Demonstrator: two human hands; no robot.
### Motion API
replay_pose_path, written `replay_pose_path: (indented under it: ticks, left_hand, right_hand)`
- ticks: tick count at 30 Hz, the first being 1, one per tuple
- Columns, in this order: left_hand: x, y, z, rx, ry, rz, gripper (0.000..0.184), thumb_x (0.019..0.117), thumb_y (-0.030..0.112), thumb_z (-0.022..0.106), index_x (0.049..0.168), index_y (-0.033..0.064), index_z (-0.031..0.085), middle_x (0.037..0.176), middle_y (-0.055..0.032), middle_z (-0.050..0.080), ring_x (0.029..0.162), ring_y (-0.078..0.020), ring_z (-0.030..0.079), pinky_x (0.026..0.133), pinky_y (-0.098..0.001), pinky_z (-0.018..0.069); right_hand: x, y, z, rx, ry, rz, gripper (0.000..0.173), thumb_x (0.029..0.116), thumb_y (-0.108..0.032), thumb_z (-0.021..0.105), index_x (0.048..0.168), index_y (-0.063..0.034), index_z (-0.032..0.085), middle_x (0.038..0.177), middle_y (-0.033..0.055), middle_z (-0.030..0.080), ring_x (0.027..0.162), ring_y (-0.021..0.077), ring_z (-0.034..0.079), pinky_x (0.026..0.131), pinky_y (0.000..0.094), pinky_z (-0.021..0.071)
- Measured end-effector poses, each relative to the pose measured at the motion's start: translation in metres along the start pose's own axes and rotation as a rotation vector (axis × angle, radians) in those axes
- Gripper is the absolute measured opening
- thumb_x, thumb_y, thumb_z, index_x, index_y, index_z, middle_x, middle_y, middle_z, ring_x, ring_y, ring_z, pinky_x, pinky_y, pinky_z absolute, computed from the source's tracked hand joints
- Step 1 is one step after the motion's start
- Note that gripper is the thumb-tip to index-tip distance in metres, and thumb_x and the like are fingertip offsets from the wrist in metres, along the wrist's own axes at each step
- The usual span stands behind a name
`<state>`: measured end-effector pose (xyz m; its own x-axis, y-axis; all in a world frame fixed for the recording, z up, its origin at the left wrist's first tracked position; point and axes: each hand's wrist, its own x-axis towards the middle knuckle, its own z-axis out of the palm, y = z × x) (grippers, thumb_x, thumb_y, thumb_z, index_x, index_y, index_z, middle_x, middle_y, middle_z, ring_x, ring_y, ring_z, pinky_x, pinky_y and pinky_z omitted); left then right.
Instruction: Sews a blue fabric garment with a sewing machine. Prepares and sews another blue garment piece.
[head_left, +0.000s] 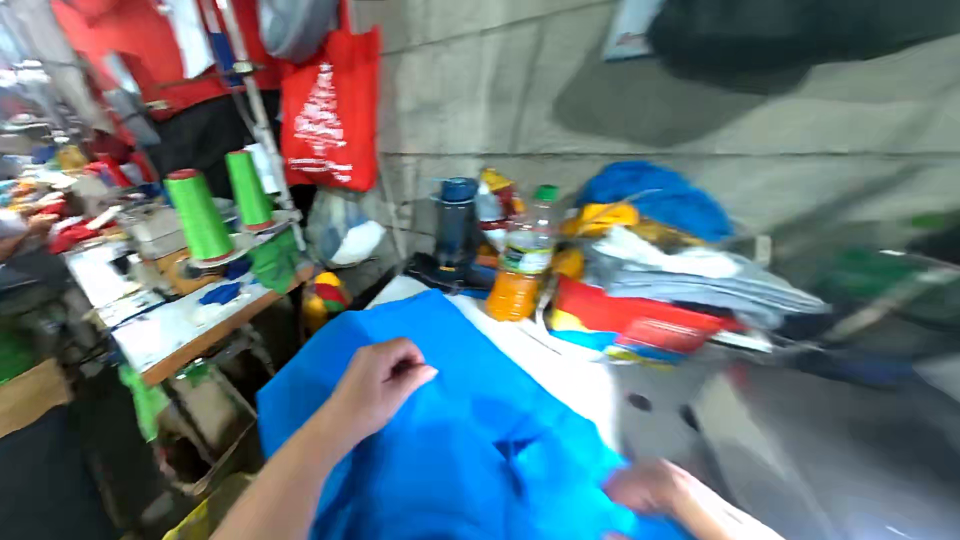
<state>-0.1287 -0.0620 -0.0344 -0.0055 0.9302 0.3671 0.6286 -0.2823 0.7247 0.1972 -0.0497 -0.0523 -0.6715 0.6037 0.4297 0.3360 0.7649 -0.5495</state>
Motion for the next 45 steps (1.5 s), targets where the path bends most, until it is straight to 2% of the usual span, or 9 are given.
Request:
replay_pose_path:
  ticks: [4, 8, 12, 16, 21, 27, 36, 39, 45]
  left_hand:
    - [-0.024, 0.021, -0.009, 0.049, 0.135, 0.255, 0.013, 0.0938, 0.021, 0.066, 0.088, 0.0107, 0.071, 0.077, 0.0093, 0.067, 0.071, 0.0087, 0.061, 0.066, -0.0084, 0.0514]
    - [-0.042, 0.042, -0.019, 0.067, 0.1, 0.369, 0.02, 0.0998, 0.022, 0.062, 0.095, 0.0034, 0.069, 0.084, 0.0016, 0.07, 0.08, 0.0086, 0.062, 0.075, -0.0087, 0.0514]
    - [-0.05, 0.047, -0.025, 0.006, 0.085, 0.255, 0.016, 0.0999, 0.014, 0.06, 0.098, -0.001, 0.067, 0.087, 0.0024, 0.069, 0.082, 0.0096, 0.06, 0.075, -0.0098, 0.0506]
    - [-0.044, 0.032, -0.01, 0.0, 0.18, 0.215, 0.011, 0.0984, 0.011, 0.058, 0.097, 0.0004, 0.061, 0.081, 0.0054, 0.062, 0.076, 0.0095, 0.056, 0.071, -0.0082, 0.0481]
    - [-0.041, 0.006, -0.005, 0.069, 0.249, 0.225, 0.017, 0.096, 0.017, 0.061, 0.095, 0.0021, 0.069, 0.082, 0.0057, 0.067, 0.074, 0.0103, 0.059, 0.069, -0.0067, 0.0494]
    - [-0.087, 0.013, -0.016, 0.221, 0.097, 0.036, 0.017, 0.0965, 0.005, 0.059, 0.095, -0.0093, 0.067, 0.079, -0.0124, 0.067, 0.07, -0.0041, 0.06, 0.066, -0.0174, 0.0499]
    - [-0.062, -0.021, -0.001, 0.221, 0.086, -0.061, 0.018, 0.0952, 0.013, 0.059, 0.093, -0.0007, 0.07, 0.073, -0.0036, 0.066, 0.064, -0.0026, 0.058, 0.061, -0.0183, 0.0489]
    - [-0.041, -0.024, -0.003, 0.27, -0.273, -0.311, 0.023, 0.1029, 0.015, 0.056, 0.105, -0.0051, 0.067, 0.089, -0.0169, 0.068, 0.082, -0.0262, 0.066, 0.078, -0.0442, 0.0537]
    - [-0.031, -0.054, 0.016, 0.286, -0.104, -0.307, 0.026, 0.1036, 0.009, 0.051, 0.115, -0.0062, 0.069, 0.134, -0.0171, 0.066, 0.138, -0.0342, 0.052, 0.119, -0.0462, 0.035]
  right_hand:
    - [0.049, 0.019, 0.033, 0.338, 0.153, -0.178, 0.05, 0.097, -0.049, 0.065, 0.118, -0.0033, 0.062, 0.117, 0.0105, 0.069, 0.113, 0.0084, 0.065, 0.096, 0.0287, 0.0555]
    - [0.067, 0.026, 0.045, 0.543, -0.165, -0.115, 0.069, 0.0876, -0.063, 0.068, 0.113, 0.0014, 0.063, 0.104, 0.0087, 0.071, 0.099, 0.0093, 0.067, 0.089, 0.0298, 0.0558]
    - [0.064, 0.024, 0.032, 0.483, -0.436, 0.1, 0.045, 0.0811, -0.024, 0.083, 0.107, 0.0064, 0.062, 0.093, 0.0146, 0.065, 0.087, 0.018, 0.063, 0.078, 0.0355, 0.0516]
    - [0.06, 0.021, 0.021, 0.398, -0.444, 0.111, 0.023, 0.0863, -0.011, 0.078, 0.098, 0.0041, 0.066, 0.085, 0.0104, 0.065, 0.076, 0.0123, 0.059, 0.068, 0.0288, 0.0473]
    - [0.047, 0.014, 0.029, 0.178, -0.362, 0.069, 0.016, 0.0922, -0.007, 0.07, 0.105, 0.0013, 0.07, 0.092, 0.0173, 0.072, 0.086, 0.0301, 0.071, 0.078, 0.0484, 0.0561]
    - [0.022, 0.0, 0.046, 0.13, -0.268, -0.078, 0.015, 0.0972, -0.008, 0.064, 0.101, 0.0012, 0.075, 0.094, 0.019, 0.074, 0.086, 0.0345, 0.074, 0.076, 0.0505, 0.0587]
    - [0.031, 0.009, 0.065, 0.129, -0.225, -0.024, 0.011, 0.09, -0.006, 0.068, 0.095, 0.0005, 0.074, 0.093, 0.0182, 0.074, 0.093, 0.0359, 0.072, 0.084, 0.0511, 0.0563]
    - [0.037, 0.012, 0.057, 0.082, -0.342, 0.017, 0.023, 0.0947, -0.019, 0.07, 0.105, 0.0007, 0.075, 0.103, 0.0213, 0.073, 0.104, 0.0401, 0.068, 0.094, 0.0542, 0.052]
    - [0.045, 0.011, 0.066, -0.004, -0.412, 0.057, 0.023, 0.1, -0.018, 0.062, 0.106, -0.0001, 0.076, 0.102, 0.0224, 0.072, 0.103, 0.042, 0.068, 0.09, 0.0555, 0.0539]
